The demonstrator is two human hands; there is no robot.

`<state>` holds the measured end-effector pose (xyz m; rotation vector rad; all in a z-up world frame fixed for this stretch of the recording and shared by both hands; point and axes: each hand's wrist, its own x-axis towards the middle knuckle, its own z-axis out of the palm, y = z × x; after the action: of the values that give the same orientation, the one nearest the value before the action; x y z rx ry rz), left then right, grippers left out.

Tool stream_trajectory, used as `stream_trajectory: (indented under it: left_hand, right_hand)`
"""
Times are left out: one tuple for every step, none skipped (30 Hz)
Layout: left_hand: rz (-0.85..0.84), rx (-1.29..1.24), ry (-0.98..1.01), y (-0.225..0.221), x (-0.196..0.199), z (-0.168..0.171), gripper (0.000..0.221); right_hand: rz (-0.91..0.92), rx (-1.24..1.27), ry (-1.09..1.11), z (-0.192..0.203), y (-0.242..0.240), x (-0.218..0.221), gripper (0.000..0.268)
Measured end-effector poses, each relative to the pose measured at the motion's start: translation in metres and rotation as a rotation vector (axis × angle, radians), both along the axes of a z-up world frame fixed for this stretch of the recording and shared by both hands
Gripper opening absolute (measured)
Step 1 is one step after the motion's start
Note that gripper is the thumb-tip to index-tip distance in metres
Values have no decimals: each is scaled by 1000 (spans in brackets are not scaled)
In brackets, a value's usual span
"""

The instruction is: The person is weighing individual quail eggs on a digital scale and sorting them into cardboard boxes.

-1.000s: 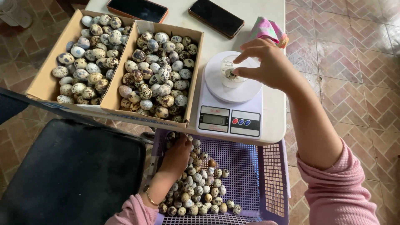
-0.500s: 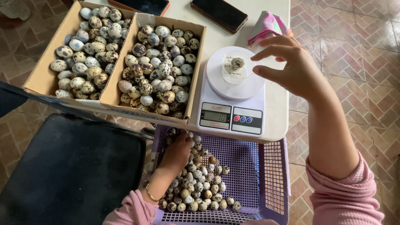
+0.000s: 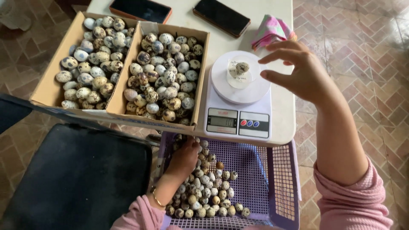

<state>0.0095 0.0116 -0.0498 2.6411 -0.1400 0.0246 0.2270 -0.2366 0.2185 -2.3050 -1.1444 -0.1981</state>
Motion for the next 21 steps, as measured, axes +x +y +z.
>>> stream_trajectory:
  left_hand:
    - [-6,-1,10,-1,-5,-2,21]
    - [-9,-4,-6,0,-3,-2,18]
    - [-12,-7,-22,2,-1,-3,14]
    - [-16,-7,-24,2,0,-3,14]
    - [-18,-12,-30,3,0,-4,14]
    - [-19,-18,-32,4,-1,-5,13]
    - [-20,-19,-31,4,-1,-6,13]
    - [-38,-11,-53,4,-1,-7,14]
    - [-55,-4,-76,5,0,-8,15]
    - [-61,-3,-75,5,-2,-5,15]
    - [-51,-20,-84,6,-5,-3,18]
    - [-38,-38,-99,6,-4,-1,20]
    - [-41,-37,-105,7,2,-1,20]
    - [-38,-41,-108,8,0,-2,20]
    - [-34,-45,-111,8,-1,-3,20]
    - [-33,-44,-113,8,-2,0,20]
    - [-34,-68,-63,7,-2,2,18]
    - [-35,-92,-12,7,-3,5,16]
    - [-34,-92,-15,9,2,7,16]
    - [-28,-114,-34,8,0,8,23]
    - [-22,-135,-53,6,-2,9,31]
  right_hand:
    - [-6,-1,10,-1,-1,-5,29]
    - [-16,4,19,1,0,-6,29]
    - [-25,10,28,4,1,-7,29]
    - [-29,10,25,5,1,-8,29]
    - [-41,5,35,6,2,-9,30]
    - [-52,-1,47,5,3,-10,30]
    - [-53,-2,49,6,4,-11,30]
    - [-53,-8,54,6,5,-12,30]
    - [-52,-14,58,7,6,-13,30]
    - [-58,-13,59,5,7,-12,30]
    - [-35,-35,40,3,7,-11,32]
    - [-9,-57,15,2,8,-8,33]
    - [-12,-57,9,6,10,-5,33]
    - [-4,-44,4,6,11,-6,32]
    - [3,-31,-2,6,12,-6,32]
    - [4,-31,-4,5,13,-5,32]
    - [1,-29,13,5,13,-5,33]
    - [-3,-27,28,5,13,-4,34]
    - [-1,-27,26,5,14,-1,34]
    - [7,-27,21,4,14,-2,33]
    - [16,-27,15,2,13,-2,32]
